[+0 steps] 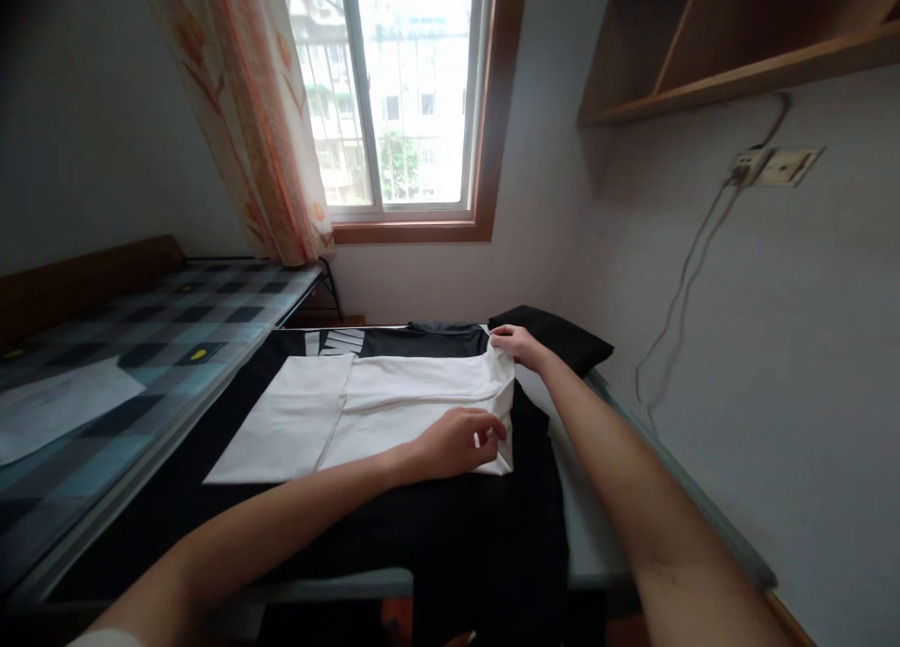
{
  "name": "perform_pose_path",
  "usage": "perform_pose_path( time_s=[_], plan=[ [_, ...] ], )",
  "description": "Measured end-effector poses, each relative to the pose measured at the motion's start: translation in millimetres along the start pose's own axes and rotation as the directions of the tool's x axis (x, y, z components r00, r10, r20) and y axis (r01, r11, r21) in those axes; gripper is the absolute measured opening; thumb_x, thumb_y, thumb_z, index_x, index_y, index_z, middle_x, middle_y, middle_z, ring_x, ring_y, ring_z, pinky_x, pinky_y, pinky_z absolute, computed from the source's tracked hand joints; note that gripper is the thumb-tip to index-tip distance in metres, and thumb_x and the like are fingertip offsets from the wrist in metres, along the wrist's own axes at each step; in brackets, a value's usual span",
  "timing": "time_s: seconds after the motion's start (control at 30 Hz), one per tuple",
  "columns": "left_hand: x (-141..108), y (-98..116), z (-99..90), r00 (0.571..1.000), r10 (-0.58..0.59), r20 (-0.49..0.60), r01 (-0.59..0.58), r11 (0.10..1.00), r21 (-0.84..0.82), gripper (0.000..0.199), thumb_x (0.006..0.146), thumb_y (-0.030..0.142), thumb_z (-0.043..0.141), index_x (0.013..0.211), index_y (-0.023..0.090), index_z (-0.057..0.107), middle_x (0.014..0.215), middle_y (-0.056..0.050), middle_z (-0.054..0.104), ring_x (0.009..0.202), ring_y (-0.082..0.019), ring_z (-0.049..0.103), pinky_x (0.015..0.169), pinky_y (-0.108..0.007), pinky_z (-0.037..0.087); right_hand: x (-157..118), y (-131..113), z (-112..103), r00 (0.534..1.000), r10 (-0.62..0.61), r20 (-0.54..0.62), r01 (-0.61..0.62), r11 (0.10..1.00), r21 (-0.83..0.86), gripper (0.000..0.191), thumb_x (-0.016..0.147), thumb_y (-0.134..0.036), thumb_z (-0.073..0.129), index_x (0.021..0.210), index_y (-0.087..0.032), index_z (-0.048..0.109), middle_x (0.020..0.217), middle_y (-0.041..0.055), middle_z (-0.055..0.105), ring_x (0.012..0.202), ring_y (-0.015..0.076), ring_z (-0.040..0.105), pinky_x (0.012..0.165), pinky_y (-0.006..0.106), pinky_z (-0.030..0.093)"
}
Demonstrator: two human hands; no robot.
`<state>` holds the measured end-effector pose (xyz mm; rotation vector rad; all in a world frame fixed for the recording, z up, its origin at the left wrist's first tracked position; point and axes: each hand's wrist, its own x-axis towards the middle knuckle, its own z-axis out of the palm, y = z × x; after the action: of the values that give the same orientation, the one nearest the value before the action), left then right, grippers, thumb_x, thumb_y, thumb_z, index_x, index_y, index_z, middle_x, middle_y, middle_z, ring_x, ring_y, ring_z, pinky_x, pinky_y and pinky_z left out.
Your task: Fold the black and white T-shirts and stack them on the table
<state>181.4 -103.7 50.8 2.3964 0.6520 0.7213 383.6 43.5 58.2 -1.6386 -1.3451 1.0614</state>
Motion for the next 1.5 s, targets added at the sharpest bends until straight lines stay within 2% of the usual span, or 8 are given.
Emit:
perform_pose_path(
  time_s=[0.13, 0.3, 0.43, 0.6, 0.97, 1.13, 1.3, 1.5],
  plan=[
    [-39, -1, -23.7, 0.996, -0.047, -0.072, 0.046, 0.999, -0.02, 0.023, 0.077, 0.014, 0.054, 0.095, 0.019, 0.068, 0.084, 0.0, 0.068, 0.07, -0.011, 0.06, 0.07, -0.021, 0.047, 1, -41, 38, 0.996, -0.044, 0.083, 0.033, 0.99, 0.139, 0.034, 0.073, -0.017, 0.065, 0.107, -0.014, 0.065, 0.065, -0.0002, 0.062, 0.05, 0.0079, 0.051, 0.047, 0.019, 0.044],
    [-94, -11, -70.5, 0.981, -0.129, -0.142, 0.138, 0.989, 0.053, 0.02, 0.077, 0.012, 0.055, 0.09, 0.02, 0.069, 0.08, -0.001, 0.068, 0.074, -0.013, 0.062, 0.075, -0.024, 0.047, 4, -81, 109, 0.986, -0.136, 0.094, 0.143, 0.987, -0.071, 0.03, 0.075, -0.015, 0.058, 0.103, -0.01, 0.069, 0.067, 0.0021, 0.064, 0.05, 0.0071, 0.05, 0.047, 0.017, 0.043],
    [-133, -20, -95.7, 0.964, -0.23, -0.136, 0.244, 0.965, 0.095, 0.017, 0.081, 0.017, 0.055, 0.089, 0.019, 0.07, 0.078, -0.001, 0.068, 0.073, -0.013, 0.062, 0.076, -0.025, 0.046, 4, -89, 168, 0.967, -0.218, 0.128, 0.243, 0.943, -0.229, 0.03, 0.075, -0.016, 0.056, 0.101, -0.012, 0.071, 0.075, 0.0035, 0.068, 0.058, 0.0088, 0.055, 0.053, 0.017, 0.043],
    [-158, -27, -100.9, 0.951, -0.307, -0.024, 0.307, 0.936, 0.17, 0.018, 0.082, 0.019, 0.056, 0.09, 0.021, 0.072, 0.079, -0.001, 0.07, 0.075, -0.014, 0.062, 0.078, -0.026, 0.043, -3, -78, 219, 0.959, -0.22, 0.181, 0.277, 0.869, -0.411, 0.026, 0.068, -0.014, 0.061, 0.09, -0.017, 0.074, 0.083, 0.0054, 0.071, 0.073, 0.0157, 0.063, 0.065, 0.021, 0.046],
    [-163, -36, -101.2, 0.947, -0.314, -0.071, 0.322, 0.927, 0.193, 0.021, 0.084, 0.022, 0.056, 0.101, 0.026, 0.068, 0.083, 0.002, 0.071, 0.082, -0.015, 0.063, 0.086, -0.03, 0.039, -6, -82, 240, 0.936, -0.25, 0.248, 0.351, 0.709, -0.612, 0.04, 0.076, -0.031, 0.065, 0.115, -0.022, 0.066, 0.113, 0.0108, 0.068, 0.101, 0.0247, 0.062, 0.08, 0.028, 0.044],
    [-172, -43, -110.3, 0.868, -0.421, -0.263, 0.494, 0.777, 0.389, 0.022, 0.082, 0.036, 0.058, 0.098, 0.021, 0.059, 0.075, 0.0, 0.063, 0.07, -0.018, 0.06, 0.068, -0.028, 0.042, -4, -82, 245, 0.912, -0.288, 0.293, 0.41, 0.683, -0.605, 0.035, 0.091, -0.042, 0.046, 0.103, -0.021, 0.071, 0.101, 0.0076, 0.07, 0.09, 0.0191, 0.062, 0.075, 0.024, 0.041],
    [-188, -42, -133.0, 0.877, -0.473, -0.08, 0.442, 0.731, 0.521, 0.034, 0.071, 0.051, 0.069, 0.084, 0.022, 0.057, 0.078, 0.0, 0.062, 0.072, -0.019, 0.059, 0.066, -0.027, 0.041, -9, -88, 267, 0.913, -0.3, 0.276, 0.407, 0.653, -0.639, 0.032, 0.088, -0.044, 0.052, 0.093, -0.02, 0.073, 0.11, 0.0117, 0.064, 0.104, 0.0252, 0.053, 0.086, 0.033, 0.037],
    [-206, -47, -151.7, 0.922, -0.383, 0.067, 0.31, 0.829, 0.466, 0.02, 0.078, 0.031, 0.067, 0.095, 0.023, 0.062, 0.092, -0.001, 0.061, 0.079, -0.016, 0.058, 0.072, -0.025, 0.041, -13, -84, 288, 0.93, -0.279, 0.24, 0.367, 0.663, -0.652, 0.029, 0.082, -0.041, 0.058, 0.096, -0.019, 0.07, 0.113, 0.0137, 0.061, 0.107, 0.0295, 0.049, 0.091, 0.042, 0.033]
  ],
)
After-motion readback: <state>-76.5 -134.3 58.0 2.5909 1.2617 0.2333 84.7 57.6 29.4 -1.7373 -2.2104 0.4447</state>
